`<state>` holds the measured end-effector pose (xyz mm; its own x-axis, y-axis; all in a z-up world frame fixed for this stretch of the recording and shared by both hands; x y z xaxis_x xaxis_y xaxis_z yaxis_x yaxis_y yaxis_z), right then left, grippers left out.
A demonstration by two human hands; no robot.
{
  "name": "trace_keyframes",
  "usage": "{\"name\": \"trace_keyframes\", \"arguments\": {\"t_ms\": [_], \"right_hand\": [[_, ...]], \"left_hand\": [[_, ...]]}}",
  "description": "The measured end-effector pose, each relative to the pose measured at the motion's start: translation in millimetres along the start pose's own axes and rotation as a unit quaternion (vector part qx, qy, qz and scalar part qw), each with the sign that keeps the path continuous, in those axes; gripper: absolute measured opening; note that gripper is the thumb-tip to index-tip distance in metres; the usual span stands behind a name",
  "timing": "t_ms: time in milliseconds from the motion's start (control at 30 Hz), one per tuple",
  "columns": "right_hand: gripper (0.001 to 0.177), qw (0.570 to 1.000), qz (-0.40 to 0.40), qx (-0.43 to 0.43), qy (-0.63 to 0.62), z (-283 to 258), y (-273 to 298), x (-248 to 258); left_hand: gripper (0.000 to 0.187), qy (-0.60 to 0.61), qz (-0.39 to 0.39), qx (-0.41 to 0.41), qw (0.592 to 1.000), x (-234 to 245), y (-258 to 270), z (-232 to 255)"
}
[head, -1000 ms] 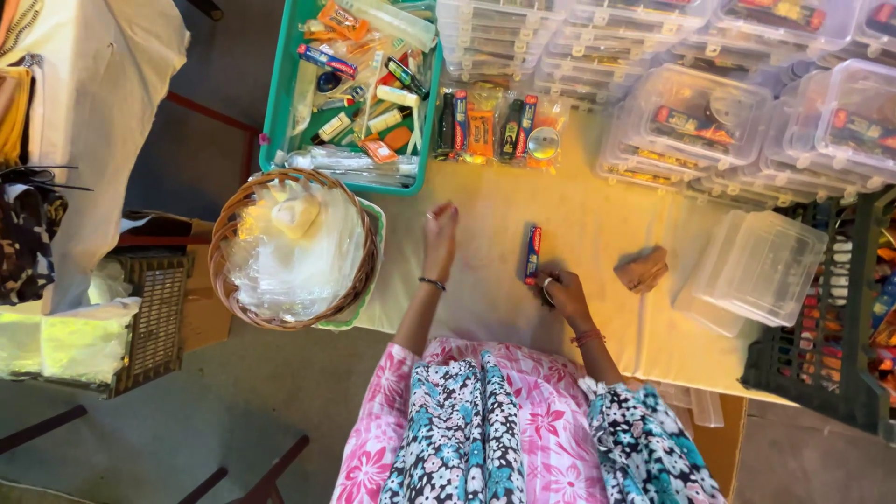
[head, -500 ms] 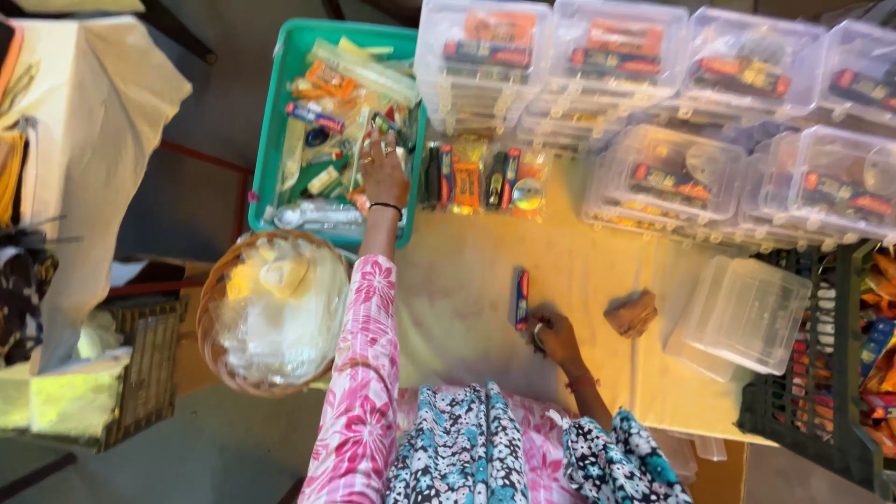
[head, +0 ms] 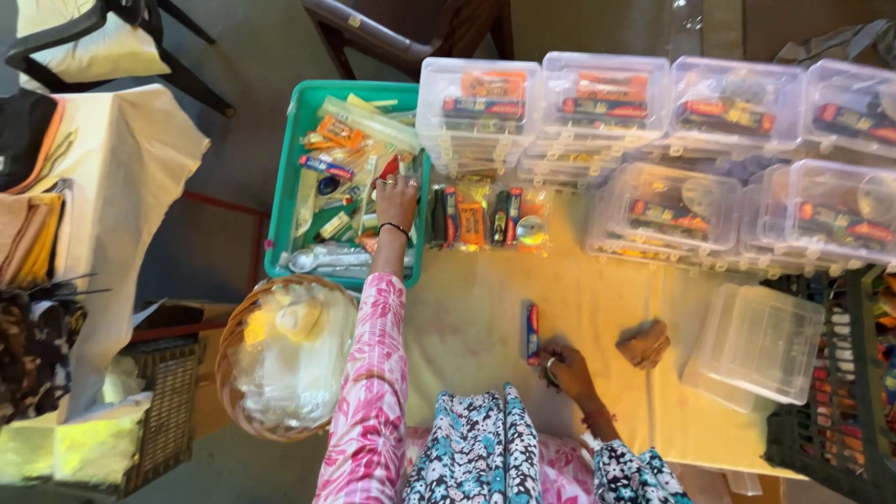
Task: The recorder is packing small items like toothpaste boxes and small containers into plastic bags.
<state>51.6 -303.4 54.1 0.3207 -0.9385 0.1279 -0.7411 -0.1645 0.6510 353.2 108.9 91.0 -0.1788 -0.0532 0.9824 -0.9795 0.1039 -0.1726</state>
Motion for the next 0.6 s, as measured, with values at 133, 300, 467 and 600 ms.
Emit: {"name": "trace_keyframes", "arguments": {"t_ms": [133,300,467,600], "right_hand": [[0.027,1.0,0.001,-0.006,0.014,-8.2,4.1,-0.2],[0.027,1.0,0.015,0.018,0.011,1.4,-2.3,-4.3],[0.029,0.997,0.047,0.056,0.01,5.6,13.0,-9.5],[0.027,0.99,0.072,0.119,0.019,19.3,15.1,-10.4]], "left_hand": [[0.022,0.119,0.091,0.096,0.984,59.5,21.8,-12.0],[0.026,0.424,0.244,0.229,0.841,108.3,81.5,45.1],[0.034,0.537,-0.017,0.268,0.799,23.3,187.6,169.2],[0.039,0.535,-0.081,0.222,0.811,17.7,240.3,228.3]]}}
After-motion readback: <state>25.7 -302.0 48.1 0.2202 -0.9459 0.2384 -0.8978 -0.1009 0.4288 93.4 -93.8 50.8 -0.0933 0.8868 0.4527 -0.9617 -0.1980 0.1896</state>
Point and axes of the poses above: each hand's wrist, its own y-axis away from the middle knuckle, its own x-axis out of the back of the hand, z = x × y, the point moved 4 cm from there along -y, towards the middle knuckle, and after that the axes turned 7 degrees about y, right-handed, at the moved point
